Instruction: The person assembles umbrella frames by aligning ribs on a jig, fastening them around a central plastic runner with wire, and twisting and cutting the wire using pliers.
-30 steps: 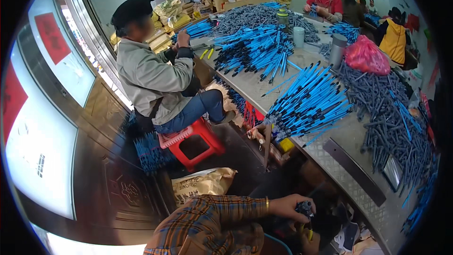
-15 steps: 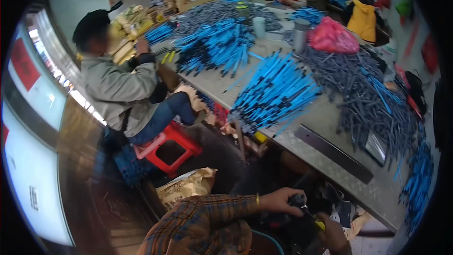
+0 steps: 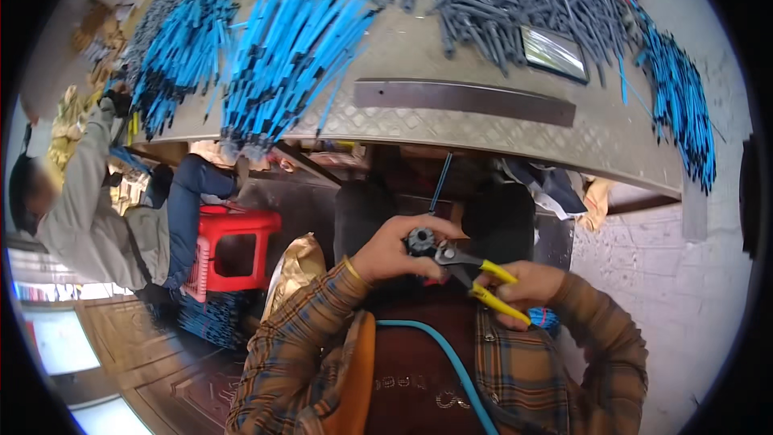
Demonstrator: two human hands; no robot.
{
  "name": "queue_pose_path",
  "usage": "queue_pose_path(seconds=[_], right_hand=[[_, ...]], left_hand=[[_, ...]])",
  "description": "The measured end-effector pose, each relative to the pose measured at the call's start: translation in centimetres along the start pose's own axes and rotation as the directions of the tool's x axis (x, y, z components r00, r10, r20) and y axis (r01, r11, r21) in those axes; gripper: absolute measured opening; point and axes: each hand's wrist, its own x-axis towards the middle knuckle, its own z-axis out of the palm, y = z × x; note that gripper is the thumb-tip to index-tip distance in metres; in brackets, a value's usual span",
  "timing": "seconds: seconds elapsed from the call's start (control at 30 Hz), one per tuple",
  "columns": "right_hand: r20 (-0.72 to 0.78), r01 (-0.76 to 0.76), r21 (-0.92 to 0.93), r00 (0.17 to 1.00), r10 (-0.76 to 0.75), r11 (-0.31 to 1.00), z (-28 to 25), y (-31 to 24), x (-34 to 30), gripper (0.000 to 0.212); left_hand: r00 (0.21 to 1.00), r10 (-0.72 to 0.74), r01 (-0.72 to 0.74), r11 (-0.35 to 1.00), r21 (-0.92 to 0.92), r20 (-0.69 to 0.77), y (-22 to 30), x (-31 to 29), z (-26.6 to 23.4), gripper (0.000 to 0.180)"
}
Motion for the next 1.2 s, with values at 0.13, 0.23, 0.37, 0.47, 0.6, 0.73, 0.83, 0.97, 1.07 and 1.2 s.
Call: queue_pose_path(seconds=[0.13, 0.23, 0.37, 0.47, 0.6, 0.73, 0.83, 0.97, 1.07, 1.2], right_hand=[[0.199, 0.305, -0.100, 0.939, -0.282, 0.947, -0.7, 1.8, 0.4, 0.050], [0.180, 0.248, 0.027, 0.952, -0.249, 0.968, -0.4, 2.9, 1.1, 0.054], [0.132, 0.163, 0.184, 0.973, -0.189, 0.969, -0.3, 4.0, 1.1, 0.060], [0.158, 0.249, 0.043, 0.955, -0.252, 0.968, -1.0, 3.8, 1.1, 0.063], [0.110, 0.377, -0.911, 0.614, -0.782, 0.168, 1.8, 1.0, -1.0, 0.061], [-0.037, 0.396, -0.404, 0.893, -0.448, 0.824, 0.8, 1.2, -0.8, 0.060], [0.381, 0.256, 0.455, 0.810, -0.447, 0.853, -0.8, 6.9, 4.4, 0.058], [0.023, 0.479, -0.453, 0.849, -0.528, 0.752, -0.5, 4.0, 2.1, 0.057], [0.081, 0.201, -0.979, 0.515, -0.853, 0.029, 0.5, 1.1, 0.2, 0.056], [-0.092, 0.357, -0.541, 0.875, -0.476, 0.762, -0.8, 3.0, 1.2, 0.057]], left_hand=[[0.999, -0.023, 0.022, 0.999, 0.035, 0.035, -0.6, 0.5, 0.2, 0.049], [0.996, 0.055, -0.051, 0.997, 0.061, -0.072, -0.6, 0.6, 0.4, 0.049], [0.999, 0.041, -0.041, 0.999, -0.006, -0.024, -0.8, 0.9, 0.6, 0.051], [0.995, 0.026, -0.032, 0.998, 0.059, 0.094, -1.8, 0.9, -0.1, 0.054], [0.998, 0.029, -0.029, 1.000, 0.008, -0.053, -2.0, 0.9, -0.5, 0.056], [0.996, 0.039, -0.035, 0.998, 0.056, -0.085, -1.6, 1.5, 0.1, 0.055], [0.994, 0.027, -0.032, 0.998, 0.049, 0.103, -2.3, 1.7, -0.9, 0.048], [0.999, 0.012, -0.015, 0.998, 0.069, 0.044, -2.3, 1.1, -0.8, 0.054], [0.998, 0.014, -0.009, 0.997, 0.072, -0.064, -1.9, 1.0, -0.1, 0.058], [1.000, 0.004, -0.002, 0.997, 0.076, -0.021, -1.4, 1.1, 0.0, 0.056]])
